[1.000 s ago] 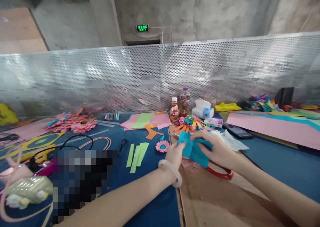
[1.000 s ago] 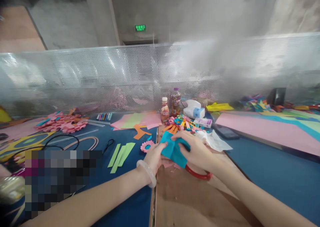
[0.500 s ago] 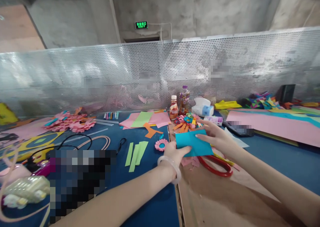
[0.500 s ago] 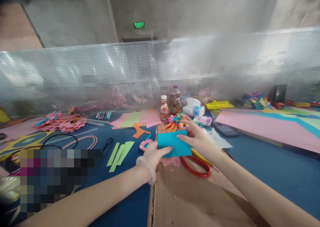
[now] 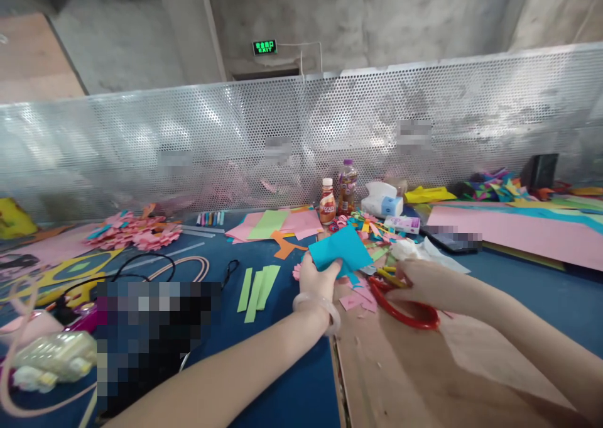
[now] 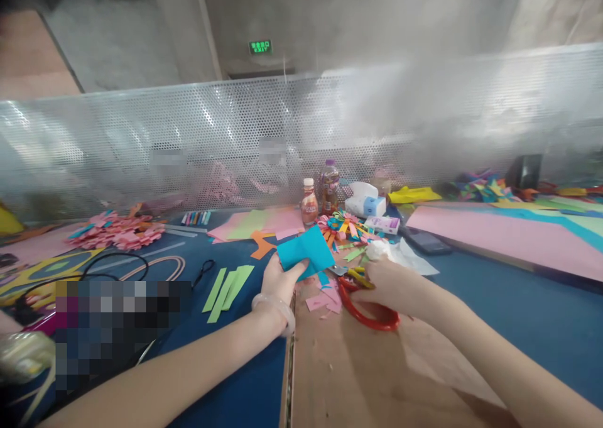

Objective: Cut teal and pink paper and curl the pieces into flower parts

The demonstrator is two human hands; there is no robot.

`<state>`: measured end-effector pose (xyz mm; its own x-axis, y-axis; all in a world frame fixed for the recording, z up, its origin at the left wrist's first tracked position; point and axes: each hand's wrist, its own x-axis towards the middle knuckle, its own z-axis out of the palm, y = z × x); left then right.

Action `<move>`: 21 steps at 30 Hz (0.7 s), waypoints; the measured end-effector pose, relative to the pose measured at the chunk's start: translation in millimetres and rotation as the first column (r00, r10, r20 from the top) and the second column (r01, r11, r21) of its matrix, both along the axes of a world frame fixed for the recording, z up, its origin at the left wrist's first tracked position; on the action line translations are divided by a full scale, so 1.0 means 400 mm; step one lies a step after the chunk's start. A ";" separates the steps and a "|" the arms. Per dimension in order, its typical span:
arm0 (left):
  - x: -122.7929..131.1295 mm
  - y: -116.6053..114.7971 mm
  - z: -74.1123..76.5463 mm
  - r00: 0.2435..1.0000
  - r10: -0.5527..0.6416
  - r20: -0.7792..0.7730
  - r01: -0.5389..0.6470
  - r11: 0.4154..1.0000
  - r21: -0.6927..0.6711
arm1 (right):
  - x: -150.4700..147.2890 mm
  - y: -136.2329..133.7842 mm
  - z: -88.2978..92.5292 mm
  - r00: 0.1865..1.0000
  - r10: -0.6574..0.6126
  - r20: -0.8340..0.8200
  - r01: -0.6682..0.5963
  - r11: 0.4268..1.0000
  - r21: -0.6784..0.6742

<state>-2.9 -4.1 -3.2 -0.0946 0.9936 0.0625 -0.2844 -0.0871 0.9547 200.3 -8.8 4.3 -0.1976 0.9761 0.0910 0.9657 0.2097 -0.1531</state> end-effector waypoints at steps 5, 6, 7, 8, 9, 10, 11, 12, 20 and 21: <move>-0.004 -0.002 0.006 0.999 0.024 0.027 -0.022 0.997 -0.068 | -0.016 0.010 -0.030 0.993 -0.034 0.115 0.029 0.999 0.043; -0.004 -0.002 0.006 0.999 0.020 0.046 -0.016 0.996 -0.083 | -0.016 0.012 -0.029 0.993 -0.045 0.112 0.042 0.999 0.030; -0.004 -0.001 0.007 0.998 0.012 0.066 -0.006 0.996 -0.092 | -0.013 0.014 -0.026 0.994 -0.051 0.101 0.051 0.999 0.009; -0.004 0.000 0.008 0.997 0.008 0.081 0.000 0.995 -0.098 | -0.007 0.015 -0.021 0.995 -0.056 0.084 0.057 0.998 -0.019; -0.004 0.000 0.009 0.996 0.007 0.092 0.002 0.995 -0.103 | 0.000 0.017 -0.015 0.997 -0.059 0.054 0.061 0.997 -0.050; -0.003 0.000 0.009 0.995 0.009 0.098 0.002 0.994 -0.110 | 0.009 0.020 -0.008 0.998 -0.058 0.016 0.059 0.994 -0.088; -0.003 0.000 0.010 0.995 0.006 0.099 0.005 0.993 -0.115 | 0.018 0.025 -0.002 0.998 -0.065 -0.019 0.063 0.992 -0.113; -0.002 -0.001 0.011 0.995 -0.001 0.097 0.013 0.993 -0.119 | 0.028 0.030 0.003 0.995 -0.086 -0.059 0.078 0.989 -0.125; -0.004 0.000 -0.002 0.974 -0.176 0.140 0.198 0.967 -0.162 | 0.043 0.049 -0.014 0.991 -0.112 -0.069 0.109 0.993 -0.044; -0.004 -0.001 -0.002 0.968 -0.201 0.151 0.224 0.962 -0.157 | 0.035 0.044 -0.014 0.990 -0.120 -0.073 0.120 0.993 -0.004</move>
<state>-4.3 -4.4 -4.1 0.1240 0.9863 -0.1088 -0.4035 0.1503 0.9026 214.2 8.9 -1.4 -0.0714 0.9923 0.1017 0.9701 0.0928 -0.2244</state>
